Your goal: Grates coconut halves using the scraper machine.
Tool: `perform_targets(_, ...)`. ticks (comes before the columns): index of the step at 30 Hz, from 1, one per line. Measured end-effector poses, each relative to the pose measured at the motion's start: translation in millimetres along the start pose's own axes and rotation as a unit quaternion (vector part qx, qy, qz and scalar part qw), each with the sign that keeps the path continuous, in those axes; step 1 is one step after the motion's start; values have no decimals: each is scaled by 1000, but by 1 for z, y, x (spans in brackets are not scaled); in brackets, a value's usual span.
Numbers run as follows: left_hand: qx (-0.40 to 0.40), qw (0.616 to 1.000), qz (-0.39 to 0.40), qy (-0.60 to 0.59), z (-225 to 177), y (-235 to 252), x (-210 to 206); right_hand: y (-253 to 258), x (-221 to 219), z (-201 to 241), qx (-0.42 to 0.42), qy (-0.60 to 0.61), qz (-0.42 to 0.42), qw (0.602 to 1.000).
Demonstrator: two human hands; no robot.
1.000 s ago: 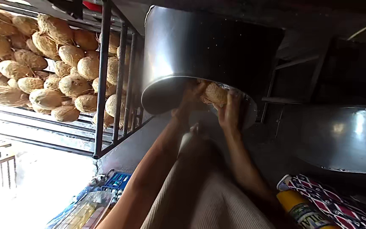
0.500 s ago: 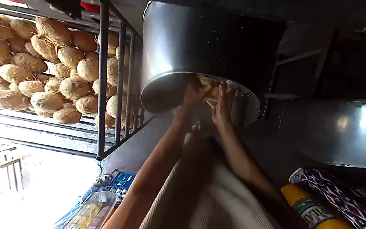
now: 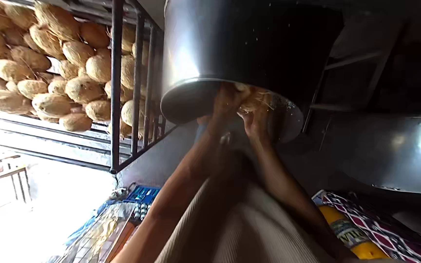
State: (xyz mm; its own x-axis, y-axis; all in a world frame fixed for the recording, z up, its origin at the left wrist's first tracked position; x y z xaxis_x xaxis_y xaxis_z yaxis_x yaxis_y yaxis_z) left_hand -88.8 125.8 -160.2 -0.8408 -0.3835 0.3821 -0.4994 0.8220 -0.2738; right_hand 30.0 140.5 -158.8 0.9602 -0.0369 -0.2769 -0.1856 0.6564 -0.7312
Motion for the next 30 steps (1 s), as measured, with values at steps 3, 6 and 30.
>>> perform_targets(3,-33,992,-5,-120,10,7,3,1,-12,3,2,-35,-29,999)
perform_targets(6,-38,948,2,-315,17,7,-5,-17,-17,15,7,-80,-66,995)
perform_targets(30,-45,995,-29,-88,-4,0,0,15,16,-1,55,55,37,996)
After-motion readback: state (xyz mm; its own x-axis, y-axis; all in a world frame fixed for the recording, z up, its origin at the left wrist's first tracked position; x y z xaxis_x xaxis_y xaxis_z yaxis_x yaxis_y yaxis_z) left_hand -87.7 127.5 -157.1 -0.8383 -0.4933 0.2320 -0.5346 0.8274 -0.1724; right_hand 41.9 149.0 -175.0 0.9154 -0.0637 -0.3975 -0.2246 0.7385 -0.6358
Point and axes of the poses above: each hand's wrist, its own y-axis towards the middle knuckle, its own x-axis out of the back of the hand, z = x × y, the point moved 1 cm from there along y, towards the middle knuckle, and after that the axes turned 6 degrees about -x, right-handed, at the moved point
